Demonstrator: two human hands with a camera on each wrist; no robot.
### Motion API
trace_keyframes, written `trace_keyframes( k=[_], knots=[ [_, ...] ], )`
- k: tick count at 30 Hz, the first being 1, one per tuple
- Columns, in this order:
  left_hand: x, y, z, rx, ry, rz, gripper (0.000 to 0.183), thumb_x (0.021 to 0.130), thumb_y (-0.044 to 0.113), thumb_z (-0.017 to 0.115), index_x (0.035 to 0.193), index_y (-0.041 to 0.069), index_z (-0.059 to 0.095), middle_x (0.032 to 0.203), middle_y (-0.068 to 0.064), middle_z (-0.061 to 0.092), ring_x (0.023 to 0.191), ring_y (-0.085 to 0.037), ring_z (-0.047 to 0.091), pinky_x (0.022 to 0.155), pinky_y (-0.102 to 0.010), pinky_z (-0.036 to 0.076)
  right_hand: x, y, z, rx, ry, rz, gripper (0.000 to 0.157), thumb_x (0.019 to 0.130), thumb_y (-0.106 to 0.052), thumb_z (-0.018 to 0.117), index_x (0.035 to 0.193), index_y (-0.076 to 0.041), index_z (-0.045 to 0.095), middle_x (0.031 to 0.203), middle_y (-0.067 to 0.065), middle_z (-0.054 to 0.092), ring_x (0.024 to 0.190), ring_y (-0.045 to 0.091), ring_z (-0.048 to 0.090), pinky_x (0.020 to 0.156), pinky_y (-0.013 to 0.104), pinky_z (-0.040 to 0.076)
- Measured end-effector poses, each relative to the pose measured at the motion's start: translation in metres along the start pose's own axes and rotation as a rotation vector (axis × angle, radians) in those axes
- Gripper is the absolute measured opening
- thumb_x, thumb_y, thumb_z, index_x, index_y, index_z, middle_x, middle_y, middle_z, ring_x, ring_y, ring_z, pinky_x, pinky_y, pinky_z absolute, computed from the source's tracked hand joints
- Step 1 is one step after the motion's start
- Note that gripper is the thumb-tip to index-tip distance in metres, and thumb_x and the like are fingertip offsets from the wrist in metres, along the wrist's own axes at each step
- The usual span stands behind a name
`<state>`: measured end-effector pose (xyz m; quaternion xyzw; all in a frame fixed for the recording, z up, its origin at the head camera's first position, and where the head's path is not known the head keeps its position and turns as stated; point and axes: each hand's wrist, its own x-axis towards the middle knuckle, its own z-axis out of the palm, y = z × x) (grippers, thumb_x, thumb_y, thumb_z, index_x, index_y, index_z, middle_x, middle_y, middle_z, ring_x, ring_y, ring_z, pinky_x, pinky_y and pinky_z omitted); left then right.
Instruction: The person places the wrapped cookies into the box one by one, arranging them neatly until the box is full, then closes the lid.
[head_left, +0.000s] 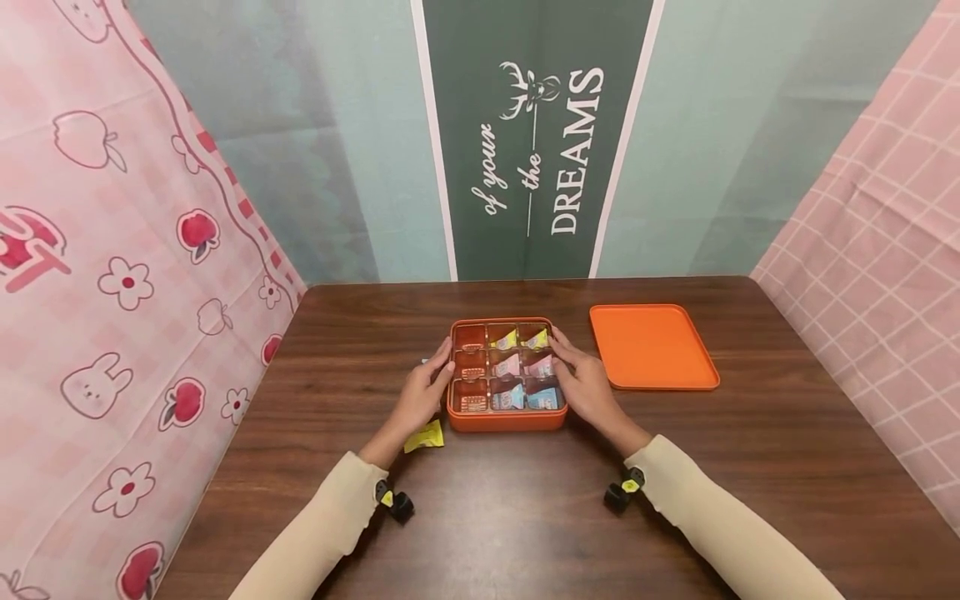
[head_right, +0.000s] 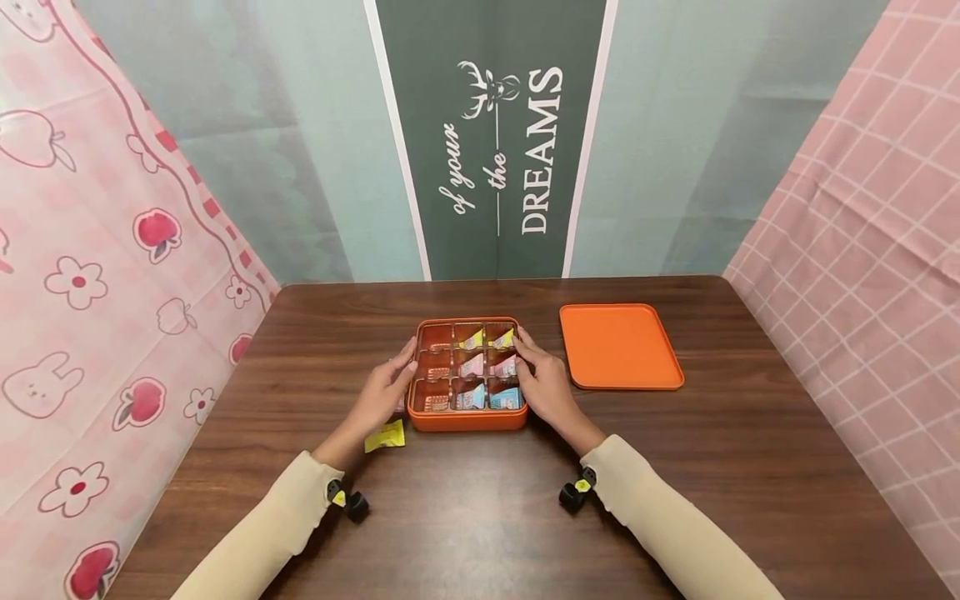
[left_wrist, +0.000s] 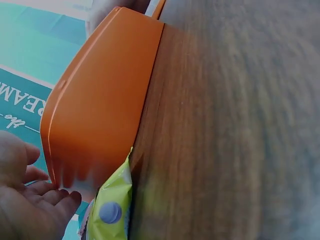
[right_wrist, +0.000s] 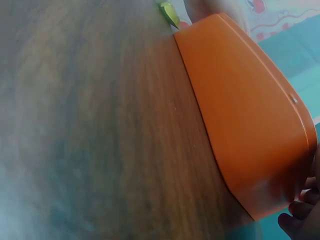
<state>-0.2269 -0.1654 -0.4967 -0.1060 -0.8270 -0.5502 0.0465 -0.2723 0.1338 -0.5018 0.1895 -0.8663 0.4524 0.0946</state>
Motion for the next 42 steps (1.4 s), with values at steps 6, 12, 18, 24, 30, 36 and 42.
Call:
trace_keyframes(
  k=[6, 12, 18, 24, 30, 36, 42],
  knots=[
    [-0.006, 0.001, 0.0, -0.072, 0.051, 0.005, 0.047, 0.106, 0.015, 0.054, 0.152, 0.004, 0.046, 0.148, -0.018, 0.053, 0.116, -0.023, 0.062, 0.058, -0.023, 0.056, 0.002, 0.002, -0.001, -0.004, -0.002, 0.001, 0.041, 0.1, -0.009, 0.06, 0.14, -0.002, 0.059, 0.152, 0.005, 0.05, 0.14, 0.028, 0.046, 0.114, 0.053, 0.037],
    [-0.012, 0.006, -0.008, -0.081, 0.114, 0.022, 0.044, 0.104, 0.006, 0.056, 0.148, 0.003, 0.051, 0.132, -0.025, 0.063, 0.105, -0.029, 0.068, 0.084, -0.03, 0.059, 0.001, 0.004, -0.002, 0.006, -0.004, 0.012, 0.04, 0.101, -0.01, 0.059, 0.14, -0.003, 0.06, 0.152, 0.004, 0.05, 0.139, 0.028, 0.047, 0.113, 0.053, 0.037],
    [-0.018, 0.03, -0.027, -0.069, 0.131, 0.043, 0.045, 0.102, -0.003, 0.054, 0.147, -0.002, 0.05, 0.147, -0.022, 0.051, 0.138, -0.034, 0.048, 0.112, -0.041, 0.039, 0.002, 0.007, -0.002, 0.001, 0.005, 0.004, 0.039, 0.103, -0.012, 0.058, 0.141, -0.004, 0.059, 0.151, 0.003, 0.051, 0.139, 0.027, 0.048, 0.112, 0.053, 0.038],
    [-0.027, 0.054, -0.046, -0.033, 0.12, 0.019, 0.044, 0.102, -0.002, 0.055, 0.146, -0.005, 0.05, 0.144, -0.024, 0.055, 0.134, -0.036, 0.053, 0.108, -0.035, 0.043, 0.002, 0.006, -0.004, -0.002, 0.006, 0.009, 0.04, 0.102, -0.012, 0.059, 0.141, -0.004, 0.059, 0.151, 0.003, 0.051, 0.138, 0.026, 0.049, 0.113, 0.052, 0.038],
    [-0.026, 0.026, -0.056, -0.035, 0.135, 0.026, 0.043, 0.103, 0.002, 0.057, 0.145, -0.001, 0.053, 0.143, -0.021, 0.056, 0.134, -0.034, 0.053, 0.108, -0.031, 0.042, 0.005, 0.007, -0.006, -0.037, -0.011, -0.016, 0.041, 0.102, -0.014, 0.06, 0.142, -0.005, 0.058, 0.151, 0.002, 0.051, 0.136, 0.029, 0.05, 0.109, 0.052, 0.041],
    [-0.029, 0.02, -0.065, 0.009, 0.134, 0.005, 0.04, 0.101, 0.005, 0.061, 0.141, 0.003, 0.059, 0.143, -0.015, 0.059, 0.133, -0.027, 0.055, 0.104, -0.024, 0.046, 0.008, 0.007, -0.008, -0.052, -0.046, -0.009, 0.042, 0.102, -0.016, 0.061, 0.143, -0.007, 0.057, 0.152, 0.002, 0.05, 0.136, 0.029, 0.051, 0.108, 0.05, 0.043],
    [-0.034, 0.018, -0.071, 0.101, 0.117, -0.021, 0.041, 0.098, 0.003, 0.066, 0.138, 0.002, 0.062, 0.139, -0.013, 0.062, 0.129, -0.027, 0.058, 0.102, -0.041, 0.049, 0.01, 0.009, -0.01, -0.036, -0.067, -0.018, 0.041, 0.103, -0.015, 0.059, 0.142, -0.005, 0.057, 0.151, 0.003, 0.051, 0.136, 0.029, 0.051, 0.109, 0.05, 0.042]
  ],
)
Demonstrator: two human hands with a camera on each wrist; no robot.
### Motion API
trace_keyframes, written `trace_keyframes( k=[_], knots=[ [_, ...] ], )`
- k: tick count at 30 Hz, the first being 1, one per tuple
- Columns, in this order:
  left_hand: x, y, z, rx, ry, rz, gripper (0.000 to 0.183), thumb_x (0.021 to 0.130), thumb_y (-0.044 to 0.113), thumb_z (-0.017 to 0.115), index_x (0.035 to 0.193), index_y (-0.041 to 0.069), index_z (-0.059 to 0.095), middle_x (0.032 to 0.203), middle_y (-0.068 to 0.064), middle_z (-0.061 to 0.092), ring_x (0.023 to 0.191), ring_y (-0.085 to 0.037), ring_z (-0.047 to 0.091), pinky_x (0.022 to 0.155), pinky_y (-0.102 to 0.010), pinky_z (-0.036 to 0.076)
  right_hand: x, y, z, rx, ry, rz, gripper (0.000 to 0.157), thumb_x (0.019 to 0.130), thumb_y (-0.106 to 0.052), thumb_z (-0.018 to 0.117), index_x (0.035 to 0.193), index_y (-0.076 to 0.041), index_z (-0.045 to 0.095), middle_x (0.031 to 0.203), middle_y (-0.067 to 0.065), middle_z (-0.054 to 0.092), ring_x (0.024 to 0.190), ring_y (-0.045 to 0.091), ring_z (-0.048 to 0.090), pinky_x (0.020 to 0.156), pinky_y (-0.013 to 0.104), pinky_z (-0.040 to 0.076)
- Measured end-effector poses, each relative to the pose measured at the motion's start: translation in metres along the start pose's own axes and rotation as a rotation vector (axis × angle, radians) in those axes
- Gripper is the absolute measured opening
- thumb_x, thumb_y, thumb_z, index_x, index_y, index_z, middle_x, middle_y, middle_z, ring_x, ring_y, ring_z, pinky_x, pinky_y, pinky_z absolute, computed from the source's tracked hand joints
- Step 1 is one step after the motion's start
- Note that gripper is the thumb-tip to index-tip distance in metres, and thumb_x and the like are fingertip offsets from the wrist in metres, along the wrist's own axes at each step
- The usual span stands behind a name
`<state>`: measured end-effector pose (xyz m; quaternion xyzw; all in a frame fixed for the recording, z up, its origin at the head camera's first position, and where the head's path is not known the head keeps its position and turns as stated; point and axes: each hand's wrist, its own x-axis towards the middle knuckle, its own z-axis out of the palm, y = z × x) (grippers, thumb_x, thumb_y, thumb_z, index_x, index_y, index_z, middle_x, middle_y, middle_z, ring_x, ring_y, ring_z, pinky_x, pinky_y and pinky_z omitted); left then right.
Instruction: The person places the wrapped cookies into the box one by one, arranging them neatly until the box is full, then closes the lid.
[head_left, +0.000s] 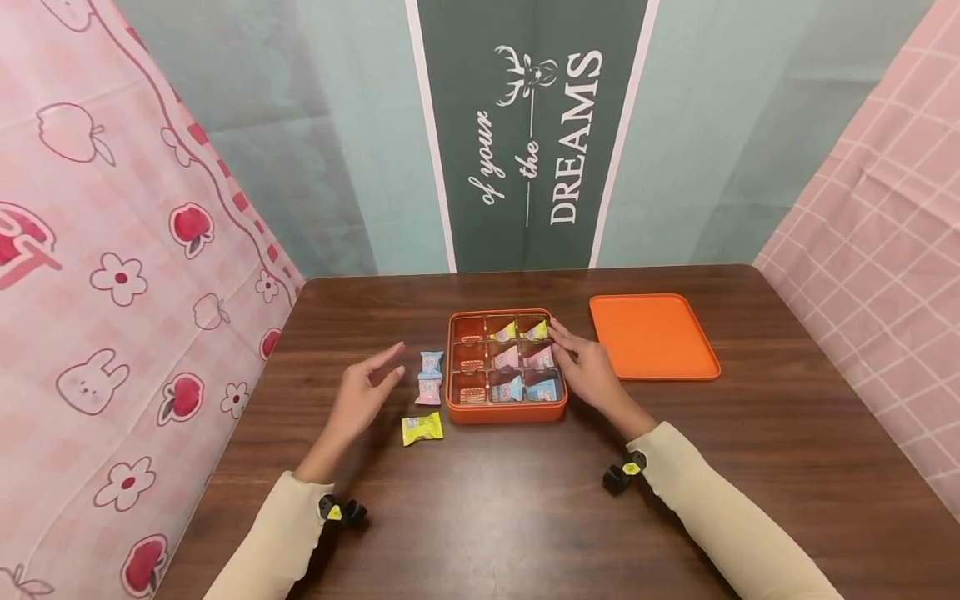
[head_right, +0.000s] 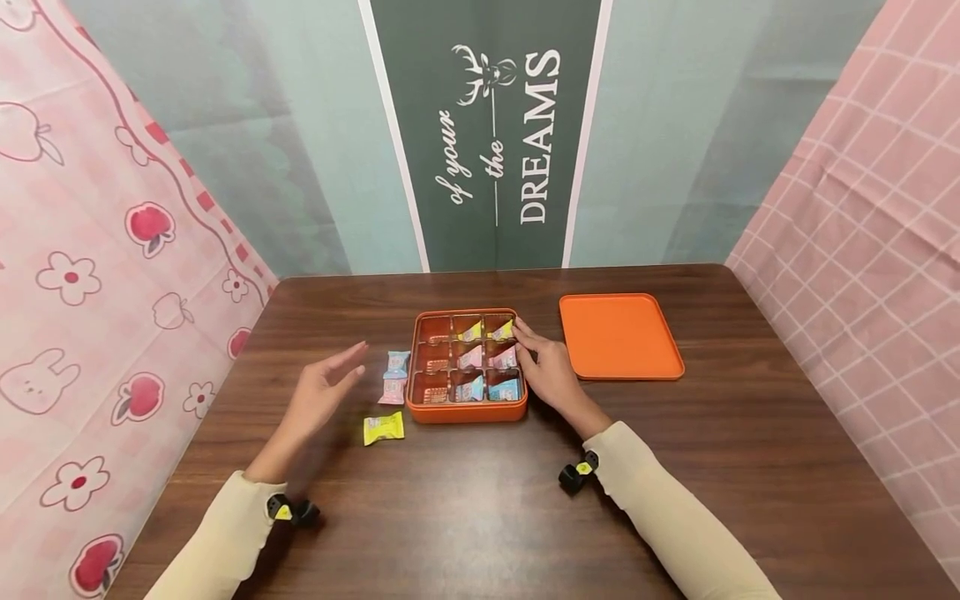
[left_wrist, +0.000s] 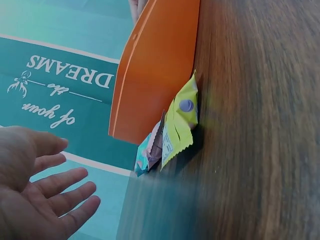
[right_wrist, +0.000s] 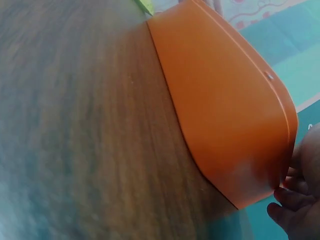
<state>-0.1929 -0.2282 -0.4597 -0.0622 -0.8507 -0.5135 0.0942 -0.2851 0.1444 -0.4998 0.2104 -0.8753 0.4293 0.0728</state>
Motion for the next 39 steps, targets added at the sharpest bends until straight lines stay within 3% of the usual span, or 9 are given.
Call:
trace_keyframes(
  k=[5, 12, 17, 26, 31, 39],
  knots=[
    [-0.004, -0.006, -0.002, 0.123, -0.04, 0.019, 0.04, 0.093, 0.004, 0.072, 0.132, -0.002, 0.066, 0.133, -0.016, 0.066, 0.123, -0.032, 0.063, 0.096, -0.049, 0.054, 0.001, -0.003, -0.004, 0.019, 0.007, 0.003, 0.039, 0.102, -0.01, 0.059, 0.14, -0.002, 0.059, 0.146, 0.006, 0.056, 0.134, 0.03, 0.053, 0.108, 0.051, 0.042],
    [-0.014, -0.009, -0.006, 0.237, -0.129, 0.029, 0.038, 0.089, 0.009, 0.079, 0.125, 0.002, 0.072, 0.124, -0.016, 0.071, 0.114, -0.034, 0.068, 0.093, -0.052, 0.055, 0.0, -0.004, -0.006, 0.016, 0.003, 0.027, 0.039, 0.102, -0.012, 0.06, 0.14, -0.003, 0.06, 0.145, 0.004, 0.057, 0.134, 0.029, 0.053, 0.109, 0.05, 0.042],
    [-0.02, -0.013, -0.007, 0.252, -0.207, 0.03, 0.036, 0.087, 0.01, 0.08, 0.123, 0.004, 0.074, 0.121, -0.014, 0.073, 0.113, -0.032, 0.068, 0.094, -0.051, 0.055, 0.0, -0.004, -0.006, 0.014, -0.004, 0.03, 0.039, 0.102, -0.013, 0.061, 0.14, -0.004, 0.06, 0.147, 0.003, 0.056, 0.135, 0.03, 0.052, 0.109, 0.051, 0.042],
    [-0.031, -0.017, -0.01, 0.247, -0.282, 0.025, 0.038, 0.086, 0.005, 0.081, 0.123, 0.003, 0.074, 0.121, -0.014, 0.072, 0.11, -0.032, 0.068, 0.092, -0.052, 0.055, -0.001, -0.002, -0.006, 0.01, -0.015, 0.03, 0.039, 0.102, -0.015, 0.061, 0.14, -0.004, 0.06, 0.148, 0.001, 0.055, 0.135, 0.029, 0.052, 0.109, 0.05, 0.042],
    [-0.034, -0.017, -0.009, 0.292, -0.298, 0.019, 0.039, 0.085, 0.006, 0.082, 0.122, 0.004, 0.074, 0.119, -0.013, 0.072, 0.105, -0.03, 0.068, 0.086, -0.049, 0.057, -0.001, -0.002, -0.006, 0.01, -0.012, 0.014, 0.038, 0.102, -0.015, 0.061, 0.138, -0.003, 0.061, 0.147, 0.003, 0.055, 0.134, 0.03, 0.053, 0.108, 0.051, 0.042],
    [-0.038, -0.014, -0.005, 0.336, -0.314, 0.087, 0.046, 0.08, 0.008, 0.087, 0.123, 0.001, 0.073, 0.112, -0.011, 0.072, 0.102, -0.028, 0.067, 0.088, -0.048, 0.056, 0.0, -0.001, -0.006, 0.008, -0.014, 0.01, 0.039, 0.101, -0.014, 0.062, 0.138, -0.004, 0.061, 0.147, 0.003, 0.055, 0.134, 0.03, 0.053, 0.107, 0.05, 0.044]
  ],
)
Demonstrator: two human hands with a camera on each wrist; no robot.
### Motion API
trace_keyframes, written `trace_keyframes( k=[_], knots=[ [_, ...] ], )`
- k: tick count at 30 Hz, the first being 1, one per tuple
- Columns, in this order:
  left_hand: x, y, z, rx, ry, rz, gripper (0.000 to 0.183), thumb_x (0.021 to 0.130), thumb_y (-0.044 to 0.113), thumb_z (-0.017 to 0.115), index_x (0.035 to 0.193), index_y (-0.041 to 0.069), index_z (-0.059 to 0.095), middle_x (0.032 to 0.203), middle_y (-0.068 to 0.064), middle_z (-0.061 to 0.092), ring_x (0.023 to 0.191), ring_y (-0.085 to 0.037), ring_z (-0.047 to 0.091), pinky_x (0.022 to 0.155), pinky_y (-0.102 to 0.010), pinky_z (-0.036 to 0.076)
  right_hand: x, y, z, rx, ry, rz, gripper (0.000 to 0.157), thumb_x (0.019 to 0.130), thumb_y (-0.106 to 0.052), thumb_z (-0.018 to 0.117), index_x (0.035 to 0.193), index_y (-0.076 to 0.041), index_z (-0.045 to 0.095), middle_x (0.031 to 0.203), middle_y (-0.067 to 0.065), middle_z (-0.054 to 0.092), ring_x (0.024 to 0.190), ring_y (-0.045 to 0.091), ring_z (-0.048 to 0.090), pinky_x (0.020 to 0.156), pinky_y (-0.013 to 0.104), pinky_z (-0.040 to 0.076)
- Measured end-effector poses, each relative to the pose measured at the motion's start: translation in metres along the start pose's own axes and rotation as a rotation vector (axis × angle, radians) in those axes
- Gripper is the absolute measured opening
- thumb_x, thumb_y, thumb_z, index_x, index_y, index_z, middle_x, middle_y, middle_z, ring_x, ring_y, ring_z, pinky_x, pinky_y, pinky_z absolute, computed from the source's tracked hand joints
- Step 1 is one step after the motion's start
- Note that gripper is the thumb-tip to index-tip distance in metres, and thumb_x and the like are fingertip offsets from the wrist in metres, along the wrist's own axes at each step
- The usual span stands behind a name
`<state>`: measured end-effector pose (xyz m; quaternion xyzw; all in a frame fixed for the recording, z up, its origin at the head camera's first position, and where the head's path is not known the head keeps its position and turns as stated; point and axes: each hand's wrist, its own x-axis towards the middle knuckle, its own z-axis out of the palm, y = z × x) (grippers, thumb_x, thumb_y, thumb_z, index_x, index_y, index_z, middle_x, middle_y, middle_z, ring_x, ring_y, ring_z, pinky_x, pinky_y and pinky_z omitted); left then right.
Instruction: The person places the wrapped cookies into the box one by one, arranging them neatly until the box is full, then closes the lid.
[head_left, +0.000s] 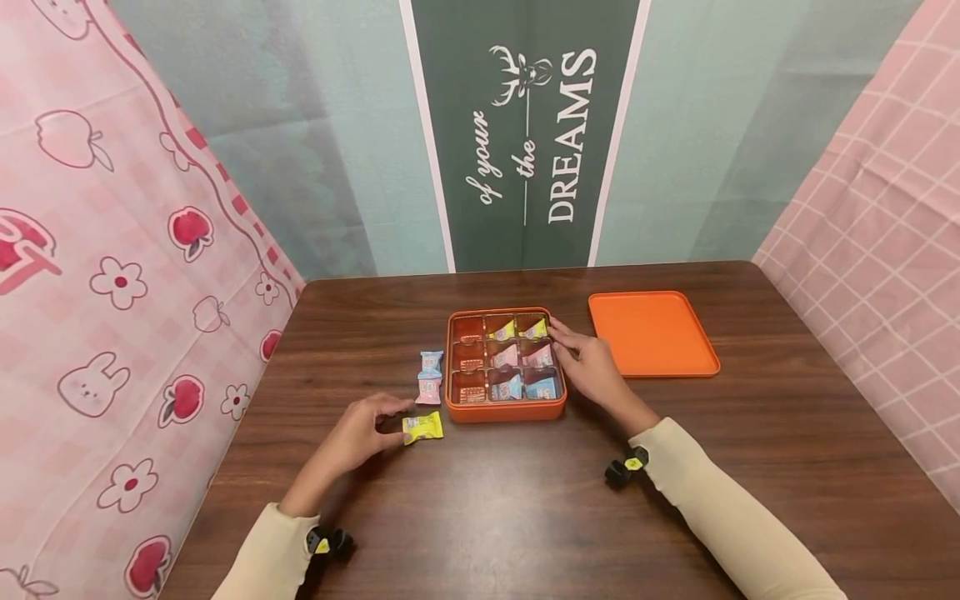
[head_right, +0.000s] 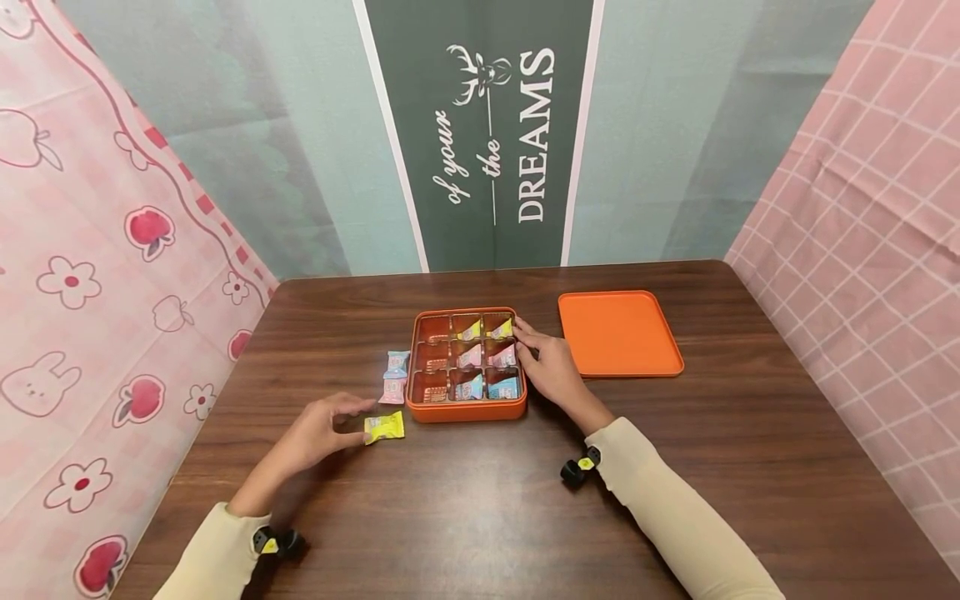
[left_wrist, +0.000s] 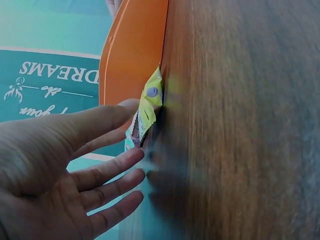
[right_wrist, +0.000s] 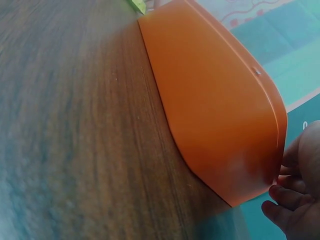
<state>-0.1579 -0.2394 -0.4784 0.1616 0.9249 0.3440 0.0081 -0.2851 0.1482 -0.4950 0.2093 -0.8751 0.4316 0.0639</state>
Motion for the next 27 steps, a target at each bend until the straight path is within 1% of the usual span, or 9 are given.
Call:
trace_keyframes(
  k=[4, 8, 11, 13, 17, 19, 23, 27],
  knots=[
    [0.001, 0.003, 0.002, 0.013, -0.017, 0.007, 0.049, 0.079, 0.01, 0.088, 0.124, 0.001, 0.073, 0.11, -0.009, 0.073, 0.105, -0.026, 0.067, 0.094, -0.049, 0.053, 0.0, 0.001, 0.0, -0.004, -0.011, 0.014, 0.039, 0.102, -0.016, 0.062, 0.139, -0.004, 0.06, 0.148, 0.002, 0.054, 0.135, 0.03, 0.051, 0.108, 0.05, 0.043],
    [0.002, 0.005, 0.004, 0.031, -0.032, 0.007, 0.05, 0.078, 0.011, 0.089, 0.124, 0.002, 0.073, 0.11, -0.007, 0.073, 0.106, -0.024, 0.067, 0.096, -0.048, 0.053, 0.001, 0.002, 0.0, -0.017, -0.019, 0.02, 0.039, 0.102, -0.016, 0.061, 0.14, -0.004, 0.06, 0.149, 0.001, 0.054, 0.136, 0.029, 0.05, 0.109, 0.05, 0.042],
    [0.004, 0.006, 0.006, 0.041, -0.039, 0.026, 0.049, 0.078, 0.01, 0.089, 0.123, 0.001, 0.073, 0.11, -0.008, 0.073, 0.105, -0.025, 0.068, 0.093, -0.048, 0.054, 0.001, 0.002, 0.0, -0.022, -0.019, 0.022, 0.039, 0.102, -0.016, 0.061, 0.14, -0.005, 0.06, 0.149, 0.001, 0.053, 0.136, 0.029, 0.05, 0.109, 0.049, 0.043],
    [0.005, 0.008, 0.006, 0.049, -0.042, 0.039, 0.047, 0.078, 0.009, 0.089, 0.122, 0.0, 0.073, 0.11, -0.009, 0.073, 0.102, -0.025, 0.068, 0.091, -0.047, 0.055, 0.0, 0.001, 0.0, -0.022, -0.017, 0.024, 0.039, 0.102, -0.016, 0.062, 0.14, -0.005, 0.06, 0.149, 0.0, 0.053, 0.136, 0.029, 0.05, 0.107, 0.049, 0.045],
    [0.007, 0.01, 0.008, 0.089, -0.048, 0.064, 0.044, 0.078, 0.008, 0.089, 0.119, 0.001, 0.075, 0.109, -0.01, 0.073, 0.1, -0.025, 0.068, 0.087, -0.046, 0.056, 0.0, 0.001, 0.001, -0.021, -0.014, 0.021, 0.039, 0.102, -0.016, 0.062, 0.14, -0.006, 0.061, 0.149, 0.0, 0.053, 0.136, 0.029, 0.051, 0.106, 0.048, 0.046],
    [0.008, 0.011, 0.009, 0.112, -0.051, 0.068, 0.044, 0.077, 0.008, 0.089, 0.118, 0.001, 0.075, 0.108, -0.009, 0.073, 0.099, -0.025, 0.068, 0.087, -0.046, 0.056, 0.0, 0.001, 0.001, -0.02, -0.014, 0.017, 0.039, 0.102, -0.016, 0.062, 0.14, -0.005, 0.061, 0.149, 0.001, 0.053, 0.135, 0.029, 0.051, 0.108, 0.049, 0.044],
    [0.009, 0.012, 0.01, 0.146, -0.063, 0.062, 0.044, 0.077, 0.009, 0.089, 0.119, 0.002, 0.076, 0.106, -0.007, 0.072, 0.098, -0.024, 0.067, 0.086, -0.045, 0.056, 0.0, 0.001, 0.001, -0.018, -0.015, 0.017, 0.039, 0.102, -0.016, 0.061, 0.139, -0.005, 0.061, 0.149, 0.001, 0.053, 0.135, 0.029, 0.052, 0.108, 0.049, 0.043],
    [0.011, 0.014, 0.011, 0.183, -0.067, 0.073, 0.043, 0.077, 0.009, 0.089, 0.118, 0.001, 0.076, 0.103, -0.006, 0.072, 0.094, -0.023, 0.067, 0.083, -0.044, 0.056, 0.001, 0.0, 0.0, -0.022, -0.018, 0.024, 0.039, 0.102, -0.016, 0.062, 0.139, -0.006, 0.061, 0.149, 0.001, 0.054, 0.135, 0.029, 0.052, 0.108, 0.049, 0.043]
  ],
)
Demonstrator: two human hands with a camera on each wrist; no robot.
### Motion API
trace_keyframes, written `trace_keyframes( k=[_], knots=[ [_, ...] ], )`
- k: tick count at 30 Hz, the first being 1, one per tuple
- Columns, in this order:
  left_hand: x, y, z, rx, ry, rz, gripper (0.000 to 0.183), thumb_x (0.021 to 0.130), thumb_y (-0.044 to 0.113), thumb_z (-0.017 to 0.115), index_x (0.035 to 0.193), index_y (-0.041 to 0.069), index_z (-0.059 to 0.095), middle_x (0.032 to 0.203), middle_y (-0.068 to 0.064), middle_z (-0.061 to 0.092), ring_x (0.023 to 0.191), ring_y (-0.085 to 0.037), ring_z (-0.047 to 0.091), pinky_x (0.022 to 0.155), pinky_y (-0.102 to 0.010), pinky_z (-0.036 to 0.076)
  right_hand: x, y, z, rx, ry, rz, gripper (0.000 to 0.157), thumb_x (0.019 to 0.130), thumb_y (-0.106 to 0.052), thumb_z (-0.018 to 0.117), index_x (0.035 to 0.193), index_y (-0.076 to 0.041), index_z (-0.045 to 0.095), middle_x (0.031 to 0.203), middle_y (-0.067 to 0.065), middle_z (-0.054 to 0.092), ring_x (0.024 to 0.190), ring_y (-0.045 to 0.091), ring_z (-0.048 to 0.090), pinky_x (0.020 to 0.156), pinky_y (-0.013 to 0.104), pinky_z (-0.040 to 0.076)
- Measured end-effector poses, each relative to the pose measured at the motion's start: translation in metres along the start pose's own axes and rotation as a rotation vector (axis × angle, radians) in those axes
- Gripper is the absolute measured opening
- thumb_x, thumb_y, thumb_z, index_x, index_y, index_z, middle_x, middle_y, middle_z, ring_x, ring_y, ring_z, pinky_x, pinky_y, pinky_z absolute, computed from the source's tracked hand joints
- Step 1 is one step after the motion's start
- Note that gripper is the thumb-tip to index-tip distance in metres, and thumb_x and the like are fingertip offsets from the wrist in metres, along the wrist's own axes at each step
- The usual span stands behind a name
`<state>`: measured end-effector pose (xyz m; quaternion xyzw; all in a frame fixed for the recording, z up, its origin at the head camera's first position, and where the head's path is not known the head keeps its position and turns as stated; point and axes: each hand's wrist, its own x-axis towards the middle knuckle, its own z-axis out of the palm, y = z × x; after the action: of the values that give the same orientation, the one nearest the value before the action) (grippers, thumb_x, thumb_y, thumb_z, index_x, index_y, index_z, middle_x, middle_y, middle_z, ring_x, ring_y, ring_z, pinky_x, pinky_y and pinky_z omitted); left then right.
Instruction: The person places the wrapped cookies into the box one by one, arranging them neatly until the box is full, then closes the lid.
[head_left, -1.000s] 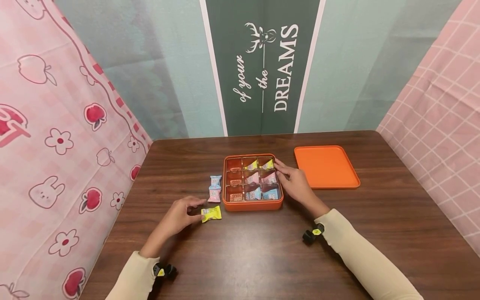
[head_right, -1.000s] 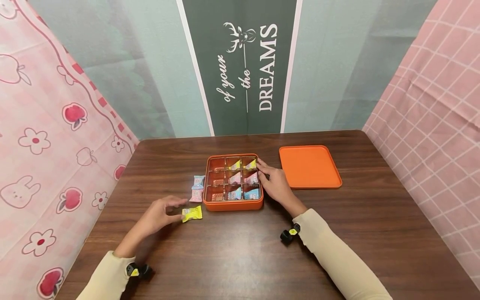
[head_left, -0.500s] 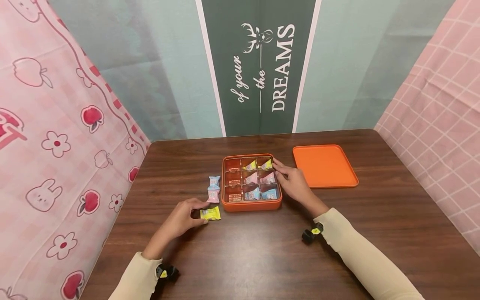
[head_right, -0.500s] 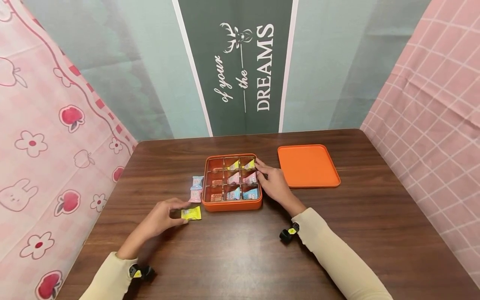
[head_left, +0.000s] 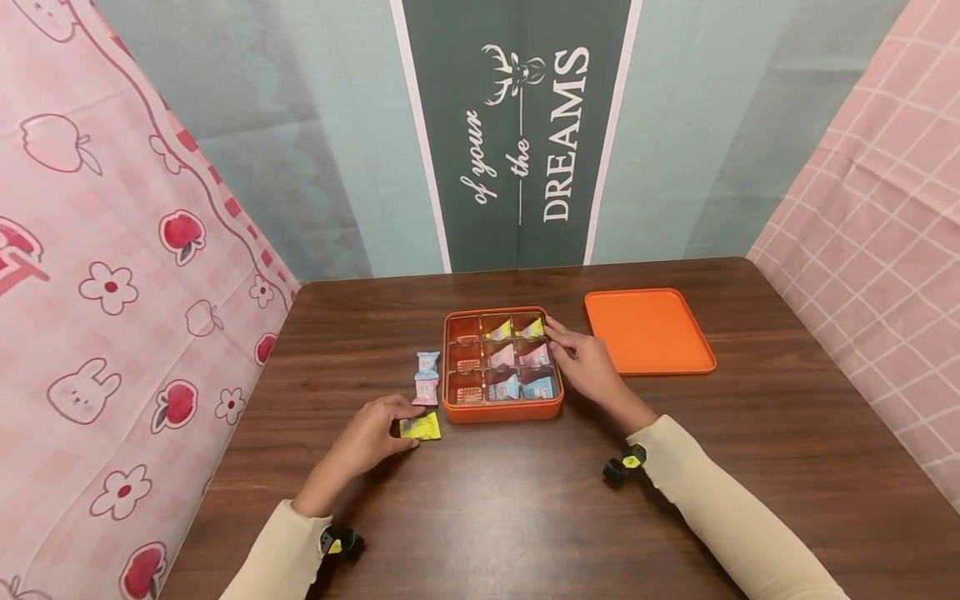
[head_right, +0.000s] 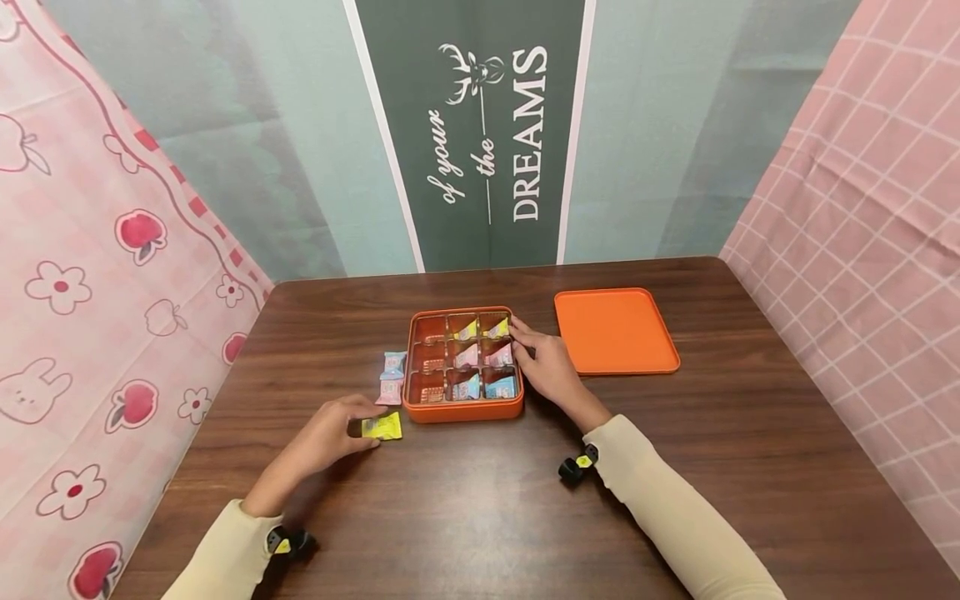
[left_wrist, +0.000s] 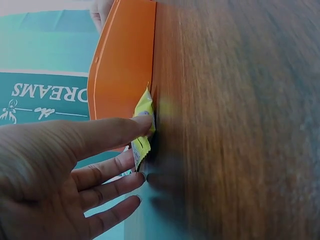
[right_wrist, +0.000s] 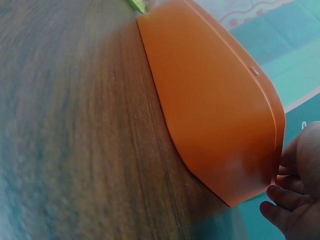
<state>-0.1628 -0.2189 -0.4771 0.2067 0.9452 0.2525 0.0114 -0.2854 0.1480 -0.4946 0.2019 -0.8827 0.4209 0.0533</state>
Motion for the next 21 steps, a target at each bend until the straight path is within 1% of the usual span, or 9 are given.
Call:
trace_keyframes(
  k=[5, 8, 16, 21],
  knots=[
    [0.0014, 0.0015, 0.002, 0.074, 0.009, 0.021, 0.037, 0.078, 0.011, 0.088, 0.113, 0.001, 0.078, 0.104, -0.006, 0.071, 0.096, -0.023, 0.069, 0.082, -0.042, 0.057, -0.0001, -0.0023, -0.002, 0.008, -0.002, -0.003, 0.039, 0.102, -0.014, 0.062, 0.139, -0.005, 0.061, 0.148, 0.003, 0.054, 0.134, 0.031, 0.052, 0.107, 0.051, 0.043],
    [0.0019, 0.0019, 0.0032, 0.092, 0.017, 0.032, 0.034, 0.078, 0.01, 0.088, 0.11, 0.002, 0.079, 0.105, -0.006, 0.071, 0.096, -0.023, 0.069, 0.082, -0.042, 0.058, -0.0004, -0.0025, -0.0024, 0.008, -0.002, -0.001, 0.038, 0.102, -0.015, 0.062, 0.139, -0.005, 0.061, 0.148, 0.002, 0.054, 0.134, 0.031, 0.052, 0.108, 0.05, 0.043],
    [0.002, 0.0027, 0.0045, 0.081, 0.046, 0.05, 0.032, 0.076, 0.007, 0.089, 0.107, 0.001, 0.08, 0.104, -0.008, 0.072, 0.095, -0.024, 0.07, 0.083, -0.042, 0.058, -0.0005, 0.0002, -0.0014, 0.002, 0.0, -0.009, 0.038, 0.102, -0.015, 0.062, 0.138, -0.005, 0.062, 0.148, 0.003, 0.054, 0.134, 0.031, 0.052, 0.108, 0.051, 0.043],
    [0.002, 0.0031, 0.0018, 0.018, 0.067, 0.036, 0.032, 0.077, 0.004, 0.088, 0.108, 0.0, 0.079, 0.102, -0.007, 0.072, 0.094, -0.023, 0.07, 0.081, -0.042, 0.058, -0.0001, 0.0, -0.0009, -0.003, 0.001, -0.009, 0.038, 0.102, -0.016, 0.062, 0.138, -0.005, 0.062, 0.148, 0.002, 0.054, 0.135, 0.029, 0.052, 0.108, 0.05, 0.043]
  ],
)
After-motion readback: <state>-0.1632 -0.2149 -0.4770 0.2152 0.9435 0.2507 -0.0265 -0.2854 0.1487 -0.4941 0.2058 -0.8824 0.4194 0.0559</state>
